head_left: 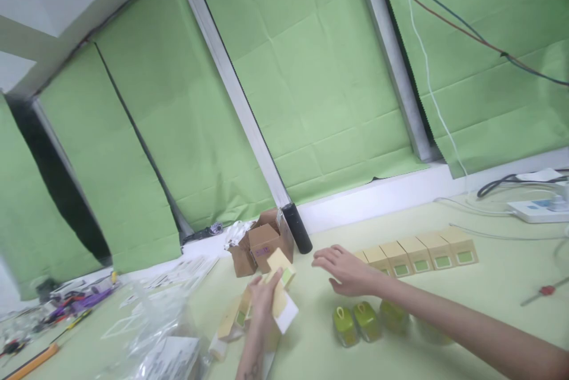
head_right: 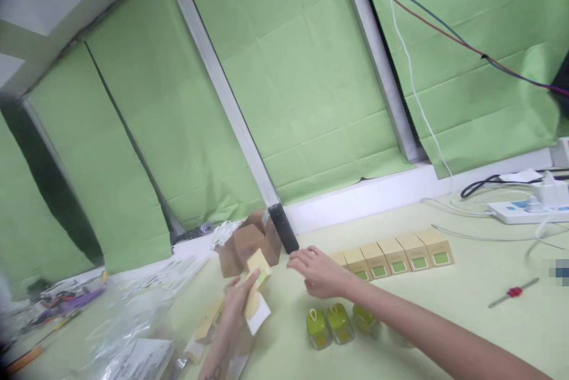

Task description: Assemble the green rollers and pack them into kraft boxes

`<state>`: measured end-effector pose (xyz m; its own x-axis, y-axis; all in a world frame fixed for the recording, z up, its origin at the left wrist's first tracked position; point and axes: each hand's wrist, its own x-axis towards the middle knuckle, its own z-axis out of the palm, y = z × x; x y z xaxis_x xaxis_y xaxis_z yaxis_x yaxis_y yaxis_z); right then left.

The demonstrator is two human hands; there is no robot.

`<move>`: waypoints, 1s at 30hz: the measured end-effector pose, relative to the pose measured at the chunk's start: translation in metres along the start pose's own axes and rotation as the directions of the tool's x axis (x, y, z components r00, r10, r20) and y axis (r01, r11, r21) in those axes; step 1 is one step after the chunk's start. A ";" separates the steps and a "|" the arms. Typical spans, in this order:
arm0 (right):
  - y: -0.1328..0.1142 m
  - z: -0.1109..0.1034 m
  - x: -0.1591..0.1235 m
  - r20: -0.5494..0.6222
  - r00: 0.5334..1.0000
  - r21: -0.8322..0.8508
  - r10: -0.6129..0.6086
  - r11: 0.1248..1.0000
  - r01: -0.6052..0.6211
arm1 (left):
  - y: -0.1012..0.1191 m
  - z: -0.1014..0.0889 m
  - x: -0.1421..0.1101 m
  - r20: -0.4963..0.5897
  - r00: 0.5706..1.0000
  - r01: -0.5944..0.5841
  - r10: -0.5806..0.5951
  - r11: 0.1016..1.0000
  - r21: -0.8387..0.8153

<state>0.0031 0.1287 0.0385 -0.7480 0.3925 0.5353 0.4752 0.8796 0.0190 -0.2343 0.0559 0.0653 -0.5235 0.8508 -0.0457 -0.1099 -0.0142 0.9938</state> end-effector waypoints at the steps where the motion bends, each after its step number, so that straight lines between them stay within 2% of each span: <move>1: 0.012 -0.002 -0.003 0.046 0.997 0.001 0.065 0.998 -0.065 | 0.003 -0.011 0.005 -0.048 0.998 -0.036 0.043 0.991 0.130; 3: 0.037 -0.004 -0.009 0.144 0.969 -0.012 0.200 0.980 -0.200 | 0.011 -0.030 0.015 -0.082 0.989 -0.082 0.122 0.918 0.388; 5: 0.059 -0.006 -0.015 0.237 0.927 -0.022 0.291 0.956 -0.294 | 0.020 -0.043 0.021 -0.075 0.980 -0.108 0.186 0.806 0.582; 8: 0.072 -0.008 -0.019 0.304 0.886 -0.008 0.351 0.931 -0.366 | 0.034 -0.043 0.024 -0.046 0.950 -0.172 0.309 0.639 0.750; 10: 0.068 -0.012 -0.018 0.281 0.880 0.011 0.383 0.916 -0.402 | 0.040 -0.030 0.018 0.052 0.919 -0.279 0.391 0.551 0.786; 12: 0.056 -0.019 -0.015 0.227 0.882 0.044 0.413 0.900 -0.433 | 0.039 -0.008 0.004 0.220 0.878 -0.423 0.424 0.476 0.771; 15: 0.029 -0.033 -0.014 0.149 0.895 0.139 0.420 0.888 -0.439 | 0.025 0.034 -0.025 0.504 0.784 -0.620 0.362 0.415 0.666; 16: 0.020 -0.038 -0.016 0.129 0.904 0.180 0.408 0.887 -0.426 | 0.019 0.046 -0.035 0.618 0.720 -0.689 0.316 0.434 0.580; 19: -0.005 -0.055 -0.025 0.081 0.934 0.288 0.348 0.889 -0.356 | 0.009 0.073 -0.057 0.739 0.631 -0.723 0.236 0.524 0.450; 21: -0.016 -0.067 -0.033 0.065 0.953 0.368 0.296 0.881 -0.298 | 0.008 0.078 -0.066 0.742 0.626 -0.729 0.240 0.518 0.448; 25: -0.018 -0.089 -0.039 0.082 0.965 0.573 0.248 0.780 -0.249 | 0.008 0.070 -0.073 0.695 0.659 -0.738 0.288 0.427 0.523; 28: -0.015 -0.095 -0.034 0.164 0.965 0.546 0.206 0.796 -0.262 | 0.006 0.065 -0.077 0.694 0.672 -0.728 0.260 0.404 0.554; 30: -0.017 -0.095 -0.029 0.173 0.964 0.500 0.203 0.825 -0.264 | 0.004 0.065 -0.081 0.687 0.687 -0.714 0.237 0.397 0.577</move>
<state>0.0605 0.0766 0.1025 -0.7043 0.6036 0.3736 0.3576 0.7563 -0.5478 -0.1379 0.0212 0.0796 0.1948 0.9420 0.2733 0.8175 -0.3099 0.4854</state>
